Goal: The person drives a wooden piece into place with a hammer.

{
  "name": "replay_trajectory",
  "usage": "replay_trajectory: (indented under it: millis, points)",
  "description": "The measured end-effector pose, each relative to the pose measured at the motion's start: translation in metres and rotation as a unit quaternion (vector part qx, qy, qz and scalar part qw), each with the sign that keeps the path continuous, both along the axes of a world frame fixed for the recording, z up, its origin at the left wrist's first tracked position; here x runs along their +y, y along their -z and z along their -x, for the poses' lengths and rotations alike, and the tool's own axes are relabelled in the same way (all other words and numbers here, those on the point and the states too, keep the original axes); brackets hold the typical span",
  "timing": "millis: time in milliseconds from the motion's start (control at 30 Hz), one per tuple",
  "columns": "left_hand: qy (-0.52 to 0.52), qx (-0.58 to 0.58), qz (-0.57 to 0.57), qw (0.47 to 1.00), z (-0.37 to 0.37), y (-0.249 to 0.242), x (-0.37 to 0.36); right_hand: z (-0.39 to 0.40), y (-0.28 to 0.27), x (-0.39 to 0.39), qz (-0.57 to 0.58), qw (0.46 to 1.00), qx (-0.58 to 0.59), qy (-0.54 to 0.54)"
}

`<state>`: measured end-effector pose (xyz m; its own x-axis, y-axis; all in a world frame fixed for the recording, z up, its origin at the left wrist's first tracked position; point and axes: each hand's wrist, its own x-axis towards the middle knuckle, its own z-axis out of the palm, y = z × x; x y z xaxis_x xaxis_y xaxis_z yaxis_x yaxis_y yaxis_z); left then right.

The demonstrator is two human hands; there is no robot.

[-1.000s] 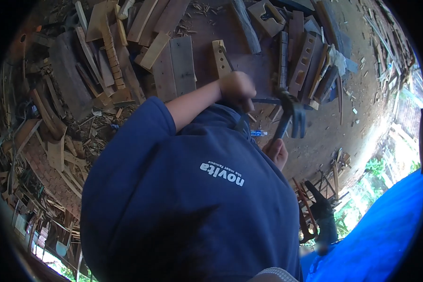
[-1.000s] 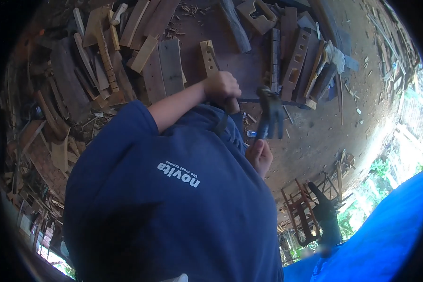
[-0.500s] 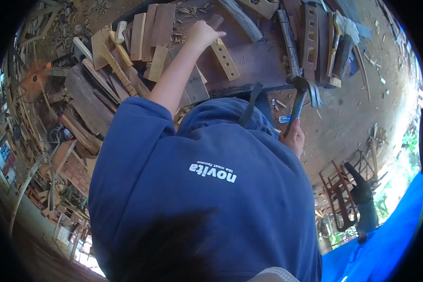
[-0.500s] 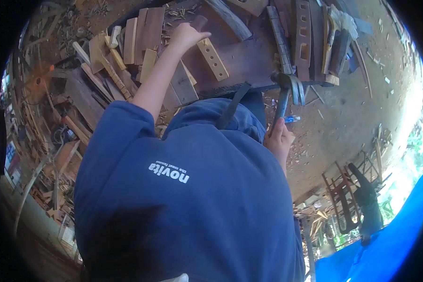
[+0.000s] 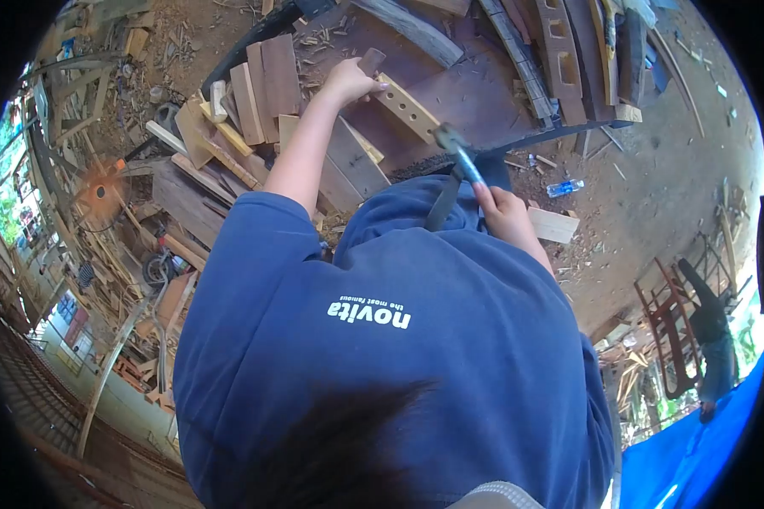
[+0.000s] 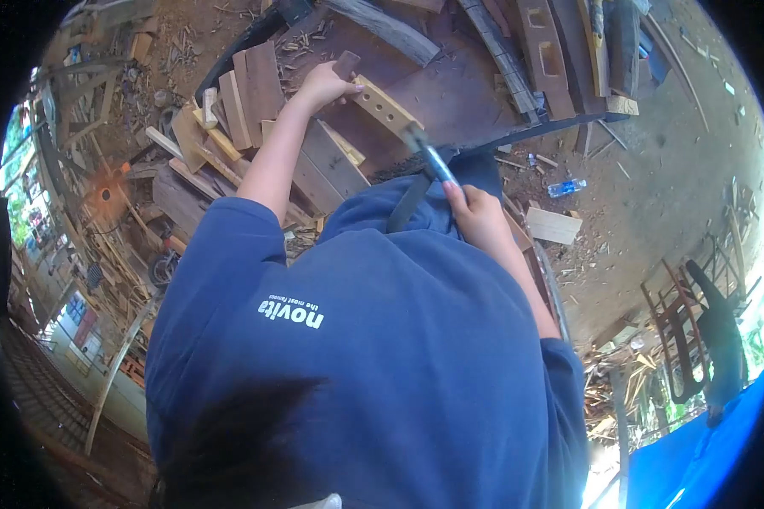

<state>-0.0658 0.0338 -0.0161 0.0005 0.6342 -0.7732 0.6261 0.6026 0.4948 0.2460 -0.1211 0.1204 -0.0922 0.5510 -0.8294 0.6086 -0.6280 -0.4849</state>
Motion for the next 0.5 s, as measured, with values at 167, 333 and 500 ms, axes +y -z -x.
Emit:
replay_trajectory:
  millis: [167, 333, 500]
  points:
    - [0.092, 0.072, -0.04, 0.992, -0.007, -0.01, 0.007, 0.019, 0.023, 0.02, 0.069, 0.994, 0.023, -0.076]
    - [0.179, 0.12, -0.131, 0.968, -0.002, 0.003, 0.004, 0.017, 0.04, 0.027, 0.041, 0.994, -0.008, -0.102]
    - [0.118, 0.051, -0.028, 0.991, 0.004, 0.003, 0.008, -0.002, 0.028, 0.049, 0.038, 0.995, 0.007, -0.094]
